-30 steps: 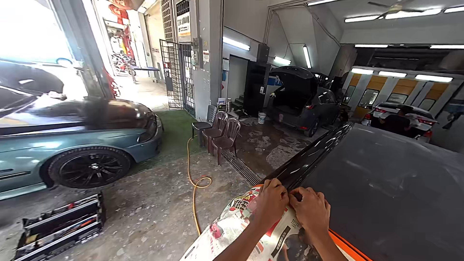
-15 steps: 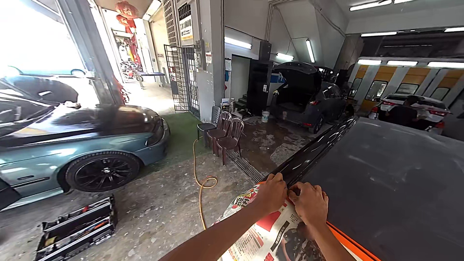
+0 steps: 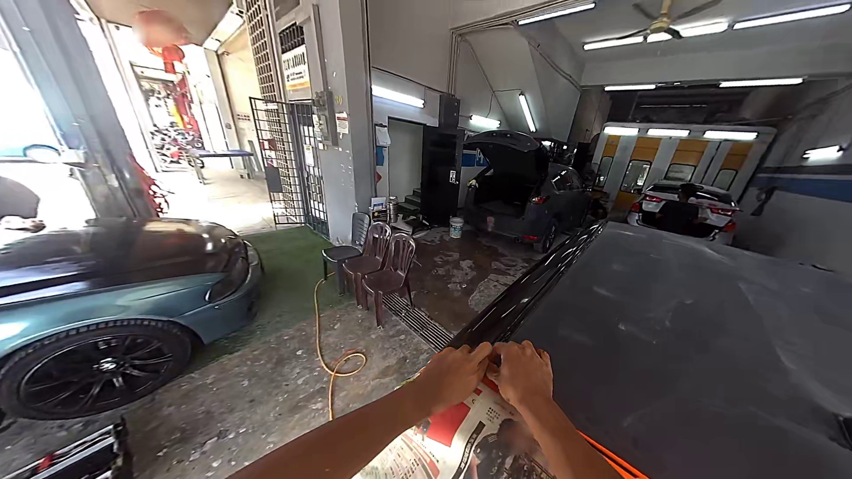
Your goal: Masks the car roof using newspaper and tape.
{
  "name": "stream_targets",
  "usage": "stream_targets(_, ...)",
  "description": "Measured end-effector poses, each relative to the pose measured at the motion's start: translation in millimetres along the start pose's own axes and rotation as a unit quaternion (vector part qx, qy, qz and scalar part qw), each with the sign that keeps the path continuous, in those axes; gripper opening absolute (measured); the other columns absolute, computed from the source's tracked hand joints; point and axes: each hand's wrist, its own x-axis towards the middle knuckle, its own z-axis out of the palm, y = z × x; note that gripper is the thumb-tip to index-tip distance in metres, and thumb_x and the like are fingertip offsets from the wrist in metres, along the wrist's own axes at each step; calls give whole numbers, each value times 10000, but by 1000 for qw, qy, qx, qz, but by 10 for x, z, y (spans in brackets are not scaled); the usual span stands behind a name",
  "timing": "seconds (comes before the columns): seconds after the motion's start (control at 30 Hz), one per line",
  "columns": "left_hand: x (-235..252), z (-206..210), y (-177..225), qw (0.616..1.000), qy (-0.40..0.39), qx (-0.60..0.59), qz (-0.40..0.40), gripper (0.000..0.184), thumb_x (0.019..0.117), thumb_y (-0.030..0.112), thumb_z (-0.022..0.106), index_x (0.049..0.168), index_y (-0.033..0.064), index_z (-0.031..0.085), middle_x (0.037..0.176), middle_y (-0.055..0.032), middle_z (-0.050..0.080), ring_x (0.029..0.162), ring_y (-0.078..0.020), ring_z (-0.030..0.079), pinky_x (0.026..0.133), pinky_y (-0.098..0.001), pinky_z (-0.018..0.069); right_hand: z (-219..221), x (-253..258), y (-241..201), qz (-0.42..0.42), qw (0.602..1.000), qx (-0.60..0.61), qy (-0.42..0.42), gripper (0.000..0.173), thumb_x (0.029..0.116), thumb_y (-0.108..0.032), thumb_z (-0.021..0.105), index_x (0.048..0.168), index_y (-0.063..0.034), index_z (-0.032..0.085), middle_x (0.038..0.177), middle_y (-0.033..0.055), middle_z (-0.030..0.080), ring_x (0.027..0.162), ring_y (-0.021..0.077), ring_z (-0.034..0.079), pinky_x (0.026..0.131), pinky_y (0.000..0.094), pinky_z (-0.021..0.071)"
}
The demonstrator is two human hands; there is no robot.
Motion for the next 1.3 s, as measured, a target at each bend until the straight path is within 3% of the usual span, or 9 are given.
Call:
stream_targets(0.07,-15,55,1,998,44,-22,-28,259,1044,104,438,1012,-13,668,1183,-149,631,855,-315,700,655,-439,603,-6,5,-12,-10,1000,-4,-6,308,984,-403,581,1223,-246,694,1272,-5,691,1291,224,560,1053,516,403)
stream_targets(0.13,-10,73,62,992,49,-75,-94,301,1040,145,436,990,-16,685,1186,-155,638,966,-328,692,725,-446,603,-5,3,-15,-22,1000,-12,-5,309,986,-390,575,1227,-233,689,1260,9,697,1291,236,566,1041,521,419)
stream_targets(0.23,62,-64,102,970,-23,-156,-184,347,1042,191,414,1051,-26,685,1258,-166,603,1157,-344,621,889,-474,559,-13,17,-25,-34,999,-24,-8,315,994,-384,558,1237,-222,678,1253,23,696,1289,243,568,1040,517,425)
stream_targets(0.33,125,-236,75,959,-95,-189,-191,352,1044,188,416,1094,-47,675,1297,-189,580,1207,-370,585,974,-511,512,-26,18,-23,-44,998,-35,-15,323,988,-398,572,1232,-215,676,1257,35,695,1284,250,575,1027,521,435)
stream_targets(0.6,152,-353,13,978,-132,-134,-93,281,1022,134,481,1082,-83,648,1315,-221,558,1112,-405,625,901,-560,534,-72,27,-43,-67,995,-72,-19,361,982,-394,568,1248,-171,669,1260,97,688,1250,285,611,970,533,487)
stream_targets(0.77,255,-443,65,960,-164,-147,-174,260,966,176,564,1038,-53,663,1309,-203,570,1154,-400,612,888,-597,527,-134,32,-64,-75,993,-93,-25,339,997,-378,563,1222,-145,665,1244,125,688,1219,313,634,911,544,522)
stream_targets(0.9,239,-405,102,925,-164,-213,-267,315,990,245,531,1126,1,674,1349,-167,582,1255,-354,579,955,-599,501,-102,-11,-90,-85,990,-111,-23,318,1016,-322,532,1254,-144,647,1255,135,677,1221,325,632,889,543,535)
stream_targets(1.1,191,-288,64,916,-128,-256,-281,258,977,186,540,1110,41,707,1349,-146,589,1279,-345,558,989,-598,490,-91,3,-64,-89,991,-98,-18,290,1019,-303,505,1222,-164,657,1222,121,687,1211,325,634,871,548,540)
stream_targets(1.3,78,-175,-55,957,-96,-219,-166,303,1053,226,467,1158,43,685,1314,-138,584,1266,-357,544,966,-573,499,213,56,156,-88,994,23,60,312,1013,-395,518,1209,-251,714,1233,6,682,1282,235,547,1064,494,403)
